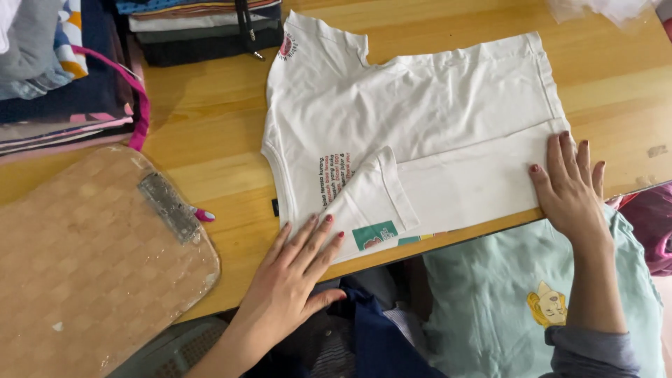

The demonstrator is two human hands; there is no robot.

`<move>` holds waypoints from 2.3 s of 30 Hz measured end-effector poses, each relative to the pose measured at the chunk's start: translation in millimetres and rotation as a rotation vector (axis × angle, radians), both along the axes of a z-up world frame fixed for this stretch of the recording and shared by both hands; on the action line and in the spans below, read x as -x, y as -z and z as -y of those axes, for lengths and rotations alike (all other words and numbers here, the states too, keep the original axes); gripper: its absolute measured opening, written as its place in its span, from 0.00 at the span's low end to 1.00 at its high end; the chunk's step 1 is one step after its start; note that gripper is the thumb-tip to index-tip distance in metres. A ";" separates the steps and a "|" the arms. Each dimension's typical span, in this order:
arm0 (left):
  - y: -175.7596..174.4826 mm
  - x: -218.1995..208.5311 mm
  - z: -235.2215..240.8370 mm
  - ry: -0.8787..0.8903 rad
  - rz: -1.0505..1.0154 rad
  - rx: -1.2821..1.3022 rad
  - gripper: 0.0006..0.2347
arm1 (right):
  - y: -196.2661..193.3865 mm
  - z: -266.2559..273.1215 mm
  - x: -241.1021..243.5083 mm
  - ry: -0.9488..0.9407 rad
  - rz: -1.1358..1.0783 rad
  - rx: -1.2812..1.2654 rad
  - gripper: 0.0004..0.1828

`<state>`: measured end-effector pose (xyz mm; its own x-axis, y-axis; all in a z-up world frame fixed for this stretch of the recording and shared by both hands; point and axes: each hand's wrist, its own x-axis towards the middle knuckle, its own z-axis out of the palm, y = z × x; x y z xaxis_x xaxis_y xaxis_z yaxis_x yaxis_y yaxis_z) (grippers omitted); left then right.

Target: The recorder is folding several items of clothing including t-shirts and pants on a table using a folding board.

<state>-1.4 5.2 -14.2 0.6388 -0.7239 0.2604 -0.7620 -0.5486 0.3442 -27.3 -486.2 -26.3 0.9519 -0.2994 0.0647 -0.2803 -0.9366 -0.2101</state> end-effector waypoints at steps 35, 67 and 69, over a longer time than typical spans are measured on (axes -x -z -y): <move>18.5 -272.0 23.8 -0.477 -0.229 0.161 0.19 | 34.5 64.4 -204.8 -0.315 0.291 0.143 0.27; 1.9 -139.8 -24.5 -0.036 -0.208 0.403 0.08 | 6.7 68.2 -53.9 -0.013 0.556 0.056 0.13; 12.4 -143.0 -24.6 0.073 -0.075 0.370 0.09 | 15.1 80.5 -52.1 -0.052 0.451 0.068 0.16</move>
<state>141.6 29.8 -26.6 0.6162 -0.6341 0.4672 -0.7597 -0.3219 0.5650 24.9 -566.7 -41.4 0.8380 -0.2331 0.4935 -0.1276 -0.9628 -0.2381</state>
